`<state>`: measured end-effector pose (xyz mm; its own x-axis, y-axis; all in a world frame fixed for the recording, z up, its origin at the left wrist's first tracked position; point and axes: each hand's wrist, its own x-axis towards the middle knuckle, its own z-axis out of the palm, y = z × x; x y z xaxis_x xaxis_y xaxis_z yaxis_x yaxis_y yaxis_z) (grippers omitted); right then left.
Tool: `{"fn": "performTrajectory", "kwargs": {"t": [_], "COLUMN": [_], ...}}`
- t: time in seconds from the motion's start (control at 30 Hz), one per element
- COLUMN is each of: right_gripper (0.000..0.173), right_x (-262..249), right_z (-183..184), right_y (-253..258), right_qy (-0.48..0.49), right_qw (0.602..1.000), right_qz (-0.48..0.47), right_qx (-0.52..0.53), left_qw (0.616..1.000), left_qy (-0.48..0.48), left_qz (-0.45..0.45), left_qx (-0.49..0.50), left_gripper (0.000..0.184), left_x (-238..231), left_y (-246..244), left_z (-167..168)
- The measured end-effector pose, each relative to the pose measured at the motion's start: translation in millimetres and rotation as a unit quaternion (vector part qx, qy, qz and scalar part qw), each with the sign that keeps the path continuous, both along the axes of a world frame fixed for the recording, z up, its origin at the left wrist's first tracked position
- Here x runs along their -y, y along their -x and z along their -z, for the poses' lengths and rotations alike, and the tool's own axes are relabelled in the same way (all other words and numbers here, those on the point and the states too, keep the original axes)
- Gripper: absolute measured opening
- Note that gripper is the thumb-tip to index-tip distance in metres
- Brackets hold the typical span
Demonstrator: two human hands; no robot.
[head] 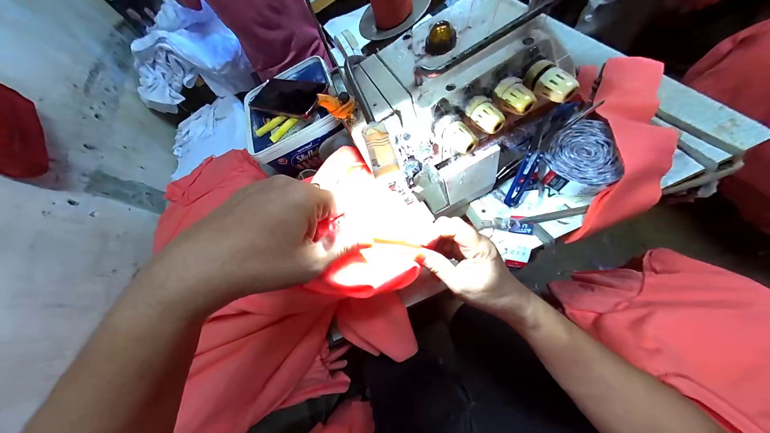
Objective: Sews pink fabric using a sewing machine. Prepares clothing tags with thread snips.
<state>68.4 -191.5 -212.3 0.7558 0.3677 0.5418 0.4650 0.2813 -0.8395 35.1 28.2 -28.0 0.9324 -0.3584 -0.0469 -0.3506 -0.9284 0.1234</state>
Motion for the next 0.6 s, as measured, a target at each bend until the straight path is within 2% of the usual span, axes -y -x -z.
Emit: {"fn": "performTrajectory", "kwargs": {"t": [0.1,0.3,0.4,0.5,0.6], "right_gripper": [0.012,0.006,0.003,0.013,0.016], "right_x": [2,3,5,15,20], "right_z": [-5,-5,-8,-17,-16], "right_y": [4,1,0,8,20], "right_qy": [0.052,0.095,0.078,0.054,0.044], "right_qw": [0.998,0.995,0.996,0.996,0.998], "right_qz": [0.018,0.030,0.003,-0.034,-0.027], "right_qx": [-0.019,-0.008,-0.046,-0.065,-0.043], "left_qw": [0.999,0.999,0.998,0.992,0.993], "left_qy": [0.020,-0.004,0.028,0.044,0.031], "left_qz": [0.022,0.005,0.049,0.115,0.112], "left_qx": [-0.016,-0.045,-0.032,-0.001,-0.010], "left_gripper": [0.020,0.013,0.018,0.026,0.027], "left_x": [2,4,10,22,27], "left_y": [3,3,5,10,11], "left_z": [2,6,5,1,4]}}
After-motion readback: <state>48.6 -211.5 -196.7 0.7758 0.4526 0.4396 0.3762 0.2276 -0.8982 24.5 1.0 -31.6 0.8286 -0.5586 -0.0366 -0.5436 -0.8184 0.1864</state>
